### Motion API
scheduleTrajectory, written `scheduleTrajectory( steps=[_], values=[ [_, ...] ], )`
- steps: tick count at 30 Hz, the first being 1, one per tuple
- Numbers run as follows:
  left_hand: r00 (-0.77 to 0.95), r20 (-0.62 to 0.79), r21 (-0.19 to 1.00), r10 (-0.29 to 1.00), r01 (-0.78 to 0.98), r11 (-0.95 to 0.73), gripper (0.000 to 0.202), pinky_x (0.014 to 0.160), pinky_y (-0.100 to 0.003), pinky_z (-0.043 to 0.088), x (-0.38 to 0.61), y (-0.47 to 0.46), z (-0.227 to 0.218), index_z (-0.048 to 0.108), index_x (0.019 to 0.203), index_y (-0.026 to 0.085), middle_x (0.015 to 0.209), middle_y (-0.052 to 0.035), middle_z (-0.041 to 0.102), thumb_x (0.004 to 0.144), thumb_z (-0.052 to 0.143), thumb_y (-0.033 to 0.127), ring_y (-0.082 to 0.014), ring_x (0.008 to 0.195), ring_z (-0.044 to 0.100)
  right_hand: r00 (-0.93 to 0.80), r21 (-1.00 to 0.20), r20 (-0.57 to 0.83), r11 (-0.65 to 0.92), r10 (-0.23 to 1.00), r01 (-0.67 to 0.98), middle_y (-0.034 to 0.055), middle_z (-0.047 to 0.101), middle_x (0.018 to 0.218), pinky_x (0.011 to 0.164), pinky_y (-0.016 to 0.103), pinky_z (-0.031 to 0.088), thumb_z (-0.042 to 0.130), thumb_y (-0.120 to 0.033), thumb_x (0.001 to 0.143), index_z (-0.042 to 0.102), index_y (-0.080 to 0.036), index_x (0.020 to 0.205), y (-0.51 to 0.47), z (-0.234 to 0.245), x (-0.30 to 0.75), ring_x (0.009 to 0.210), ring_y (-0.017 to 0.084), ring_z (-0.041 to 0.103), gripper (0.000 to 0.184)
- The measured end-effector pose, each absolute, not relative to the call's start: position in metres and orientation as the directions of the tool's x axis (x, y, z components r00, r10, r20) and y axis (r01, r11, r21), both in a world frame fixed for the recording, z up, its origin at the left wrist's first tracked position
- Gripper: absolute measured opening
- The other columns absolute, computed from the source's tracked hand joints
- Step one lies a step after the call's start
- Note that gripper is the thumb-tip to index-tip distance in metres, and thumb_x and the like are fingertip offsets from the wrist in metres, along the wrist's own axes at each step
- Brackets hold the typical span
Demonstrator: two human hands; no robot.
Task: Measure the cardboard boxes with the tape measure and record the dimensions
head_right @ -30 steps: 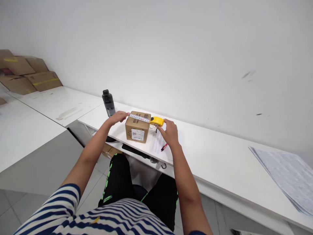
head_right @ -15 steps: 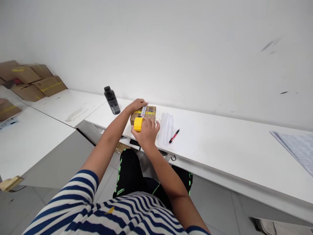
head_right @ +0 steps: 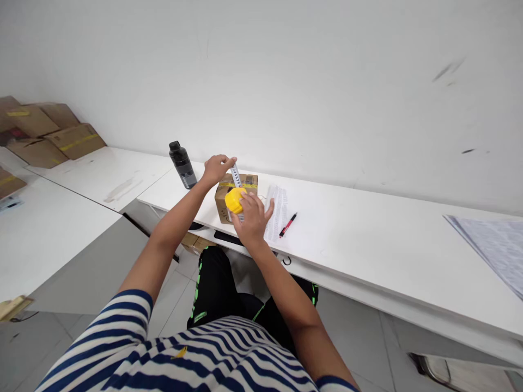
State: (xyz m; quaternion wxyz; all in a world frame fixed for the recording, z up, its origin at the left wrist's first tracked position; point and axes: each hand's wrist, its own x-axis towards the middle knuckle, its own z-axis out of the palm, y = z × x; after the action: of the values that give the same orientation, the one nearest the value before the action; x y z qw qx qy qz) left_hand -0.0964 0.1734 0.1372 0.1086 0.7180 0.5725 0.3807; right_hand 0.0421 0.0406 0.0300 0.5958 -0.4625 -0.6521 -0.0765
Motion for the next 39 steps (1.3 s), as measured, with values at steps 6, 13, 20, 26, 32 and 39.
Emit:
scheduleTrajectory(
  steps=[6,13,20,26,32,39],
  values=[
    [0.384,0.355,0.646,0.853,0.559,-0.520,0.067,0.093,-0.034,0.049,-0.077,0.081,0.135,0.072,0.111,0.018,0.108,-0.0090,0.075,0.099,0.028,0.067,-0.0218,0.103,0.067,0.424,-0.611,0.791,0.603,0.441,0.514,0.0170,0.063,0.125,0.109,0.056,0.045,0.052,-0.061,0.094,0.048,-0.019,0.135,0.034,0.031,0.069,0.119,0.031,0.064,0.058],
    [0.283,0.324,0.303,0.903,0.873,-0.382,0.089,0.122,-0.045,0.031,-0.133,0.084,0.083,0.043,0.154,0.016,0.162,-0.0156,0.041,0.080,0.076,0.053,-0.0348,0.151,0.036,0.665,-0.867,0.231,0.461,0.710,-0.191,0.0097,0.065,0.114,0.084,0.036,0.060,0.042,-0.070,0.093,0.053,-0.023,0.117,0.034,0.044,0.079,0.102,0.021,0.070,0.054],
    [-0.227,0.256,0.819,0.940,0.568,-0.086,0.058,0.104,-0.042,0.051,-0.227,0.053,-0.015,0.064,0.129,0.015,0.128,-0.0118,0.071,0.083,0.069,0.050,-0.0294,0.118,0.066,0.354,-0.777,0.006,0.227,0.935,-0.588,-0.0039,0.061,0.076,0.038,0.018,0.037,0.041,-0.083,0.086,0.049,-0.026,0.093,0.073,0.050,0.078,0.041,0.004,0.041,0.058],
    [-0.184,0.247,0.959,0.951,0.189,-0.212,0.084,0.116,-0.040,0.041,-0.203,0.034,-0.033,0.045,0.146,0.019,0.156,-0.0165,0.048,0.080,0.069,0.064,-0.0285,0.145,0.046,0.013,-0.899,0.129,0.122,0.992,-0.420,-0.0042,0.065,0.081,0.041,0.020,0.045,0.074,-0.077,0.067,0.051,-0.026,0.094,0.105,0.077,0.028,0.048,0.007,0.055,0.062],
    [-0.339,0.119,0.993,0.933,0.016,-0.121,0.066,0.111,-0.041,0.046,-0.174,0.054,0.013,0.053,0.142,0.018,0.148,-0.0148,0.056,0.089,0.063,0.055,-0.0288,0.133,0.057,-0.230,-0.966,0.213,0.240,0.949,0.095,-0.0035,0.065,0.089,0.071,0.036,0.059,0.090,-0.056,0.053,0.047,-0.026,0.094,0.134,0.083,-0.010,0.077,0.018,0.065,0.067],
    [-0.363,0.179,0.980,0.914,-0.020,-0.200,0.069,0.111,-0.039,0.045,-0.158,0.057,0.007,0.042,0.152,0.026,0.142,-0.0100,0.060,0.088,0.067,0.035,-0.0228,0.126,0.061,-0.436,-0.691,0.368,0.555,0.822,0.464,0.0050,0.066,0.112,0.088,0.044,0.052,0.074,-0.055,0.074,0.048,-0.026,0.120,0.138,0.079,-0.038,0.094,0.025,0.065,0.061]
  ],
)
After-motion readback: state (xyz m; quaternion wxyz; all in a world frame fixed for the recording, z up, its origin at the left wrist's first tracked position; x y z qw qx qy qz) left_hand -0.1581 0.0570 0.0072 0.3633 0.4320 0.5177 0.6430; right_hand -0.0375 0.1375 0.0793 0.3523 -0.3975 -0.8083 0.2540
